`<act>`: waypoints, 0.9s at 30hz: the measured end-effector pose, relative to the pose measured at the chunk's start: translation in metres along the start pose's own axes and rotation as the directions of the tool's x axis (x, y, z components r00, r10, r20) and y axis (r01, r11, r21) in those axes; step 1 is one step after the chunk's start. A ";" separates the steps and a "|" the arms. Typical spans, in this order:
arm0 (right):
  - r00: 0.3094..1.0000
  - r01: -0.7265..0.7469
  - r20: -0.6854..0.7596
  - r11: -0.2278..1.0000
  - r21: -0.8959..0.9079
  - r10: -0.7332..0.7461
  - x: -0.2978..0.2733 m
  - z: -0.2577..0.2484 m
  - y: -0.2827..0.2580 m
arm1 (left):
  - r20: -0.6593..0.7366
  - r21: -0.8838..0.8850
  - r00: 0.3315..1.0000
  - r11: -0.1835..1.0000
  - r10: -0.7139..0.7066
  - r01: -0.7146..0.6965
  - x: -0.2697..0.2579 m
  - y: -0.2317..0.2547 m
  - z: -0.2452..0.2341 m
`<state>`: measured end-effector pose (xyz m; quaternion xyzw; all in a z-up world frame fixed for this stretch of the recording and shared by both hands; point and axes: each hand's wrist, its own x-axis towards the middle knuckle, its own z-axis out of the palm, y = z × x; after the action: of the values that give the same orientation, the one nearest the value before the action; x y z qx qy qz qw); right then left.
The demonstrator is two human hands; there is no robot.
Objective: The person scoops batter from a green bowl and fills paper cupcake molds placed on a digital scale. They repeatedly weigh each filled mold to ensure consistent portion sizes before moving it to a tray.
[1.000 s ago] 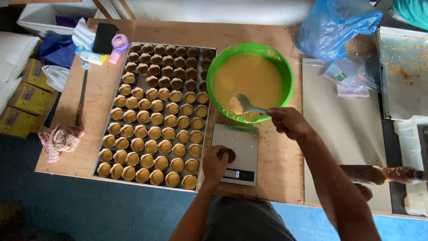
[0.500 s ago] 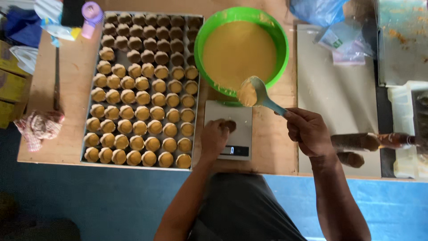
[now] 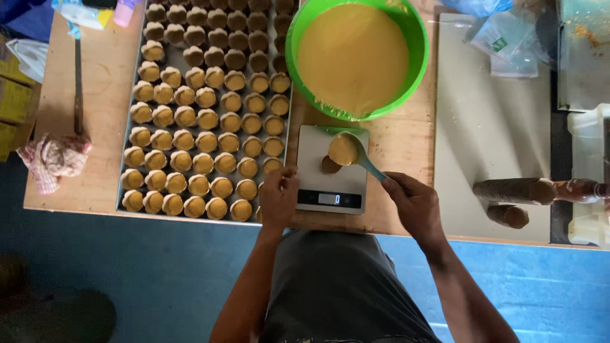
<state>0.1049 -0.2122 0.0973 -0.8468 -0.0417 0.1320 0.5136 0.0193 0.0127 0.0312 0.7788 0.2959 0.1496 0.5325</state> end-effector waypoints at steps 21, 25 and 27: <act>0.833 0.505 0.024 0.741 -0.442 -0.553 -0.021 0.027 -0.001 | 0.017 -0.142 0.971 0.960 -0.240 0.240 -0.036 -0.003 -0.032; 0.828 0.508 0.036 0.721 -0.470 -0.560 -0.022 0.027 0.003 | 0.028 -0.146 0.970 0.959 -0.242 0.243 -0.034 0.001 -0.033; 0.821 0.519 0.023 0.730 -0.444 -0.570 -0.022 0.027 0.005 | 0.038 -0.150 0.966 0.954 -0.256 0.259 -0.034 0.002 -0.032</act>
<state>0.0759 -0.1958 0.0851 -0.8950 -0.2866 -0.0861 0.3308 -0.0241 0.0153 0.0483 0.6915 0.3777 0.0943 0.6086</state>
